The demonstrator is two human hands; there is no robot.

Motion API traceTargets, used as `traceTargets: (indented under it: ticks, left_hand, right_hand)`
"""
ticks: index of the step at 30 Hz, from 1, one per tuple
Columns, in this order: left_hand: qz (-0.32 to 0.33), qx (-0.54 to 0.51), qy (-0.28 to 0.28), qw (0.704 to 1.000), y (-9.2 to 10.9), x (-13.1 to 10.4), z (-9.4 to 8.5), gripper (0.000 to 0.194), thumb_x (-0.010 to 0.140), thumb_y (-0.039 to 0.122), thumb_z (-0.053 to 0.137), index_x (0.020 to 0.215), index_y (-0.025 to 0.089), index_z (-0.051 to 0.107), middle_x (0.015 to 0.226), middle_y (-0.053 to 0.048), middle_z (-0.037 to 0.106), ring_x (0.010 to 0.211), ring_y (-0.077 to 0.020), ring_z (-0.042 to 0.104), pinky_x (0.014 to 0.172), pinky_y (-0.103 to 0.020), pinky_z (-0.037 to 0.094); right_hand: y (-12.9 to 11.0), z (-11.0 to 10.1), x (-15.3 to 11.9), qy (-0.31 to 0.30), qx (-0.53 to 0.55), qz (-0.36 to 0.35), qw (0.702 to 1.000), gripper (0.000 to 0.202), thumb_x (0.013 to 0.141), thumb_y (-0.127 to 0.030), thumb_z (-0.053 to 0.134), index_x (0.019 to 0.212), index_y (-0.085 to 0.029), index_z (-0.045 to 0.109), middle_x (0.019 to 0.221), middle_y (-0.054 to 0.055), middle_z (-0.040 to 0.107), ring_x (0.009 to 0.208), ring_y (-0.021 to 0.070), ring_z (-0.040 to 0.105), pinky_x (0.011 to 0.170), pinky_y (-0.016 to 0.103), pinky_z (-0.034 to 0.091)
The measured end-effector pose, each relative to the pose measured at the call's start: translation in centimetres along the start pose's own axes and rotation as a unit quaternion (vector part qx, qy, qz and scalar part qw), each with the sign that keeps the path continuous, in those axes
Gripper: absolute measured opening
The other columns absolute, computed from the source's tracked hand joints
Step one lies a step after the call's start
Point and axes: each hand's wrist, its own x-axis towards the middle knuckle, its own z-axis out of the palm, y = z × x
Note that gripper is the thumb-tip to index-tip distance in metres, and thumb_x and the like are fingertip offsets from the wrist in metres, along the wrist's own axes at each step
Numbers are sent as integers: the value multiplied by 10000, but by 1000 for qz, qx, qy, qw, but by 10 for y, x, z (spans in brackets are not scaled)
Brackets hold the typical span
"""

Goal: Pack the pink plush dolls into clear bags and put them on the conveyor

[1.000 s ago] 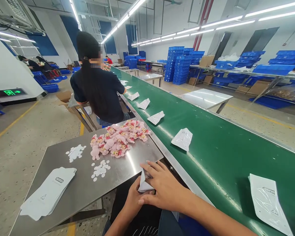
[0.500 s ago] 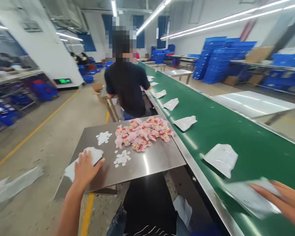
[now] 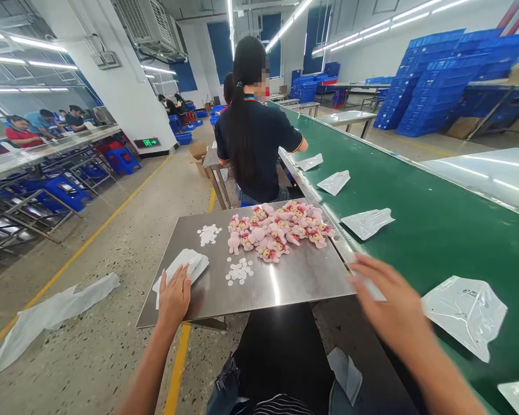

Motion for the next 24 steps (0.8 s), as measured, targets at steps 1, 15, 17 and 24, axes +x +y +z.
traceTargets:
  ticks: [1,15,17,24]
  left_hand:
    - [23,-20,14,999,6,-3,-9,390,908,206,344,1270,144,477,1221,-121,589,1188,-242,489,1088,-509,178]
    - [-189,-561,-426,684,109,-52,-35,565,691,508,646,1133,159,607,987,-84,682,955,-279,593,855,-356,458]
    - [-267,-546,-398,687,116,-50,-21,492,739,531,576,1028,142,661,947,-82,686,941,-267,582,844,-346,450]
    - [-398,-564,-289,663,136,-44,1,496,675,571,618,933,150,672,874,-83,675,879,-240,572,771,-304,441]
  right_hand:
    - [-22,20,4,-30,46,-39,998,201,882,-275,485,1043,-234,598,1153,77,568,1018,203,559,878,360,460]
    - [-107,94,3,-378,153,-260,875,127,853,-298,527,798,-206,595,742,-14,620,659,121,552,556,232,349]
    - [-88,109,17,-361,158,-117,912,215,850,-411,517,858,-214,602,726,-18,624,638,115,554,563,220,348]
    - [-38,168,44,-262,61,205,941,347,881,-469,386,785,-183,559,682,51,627,619,183,566,545,264,343]
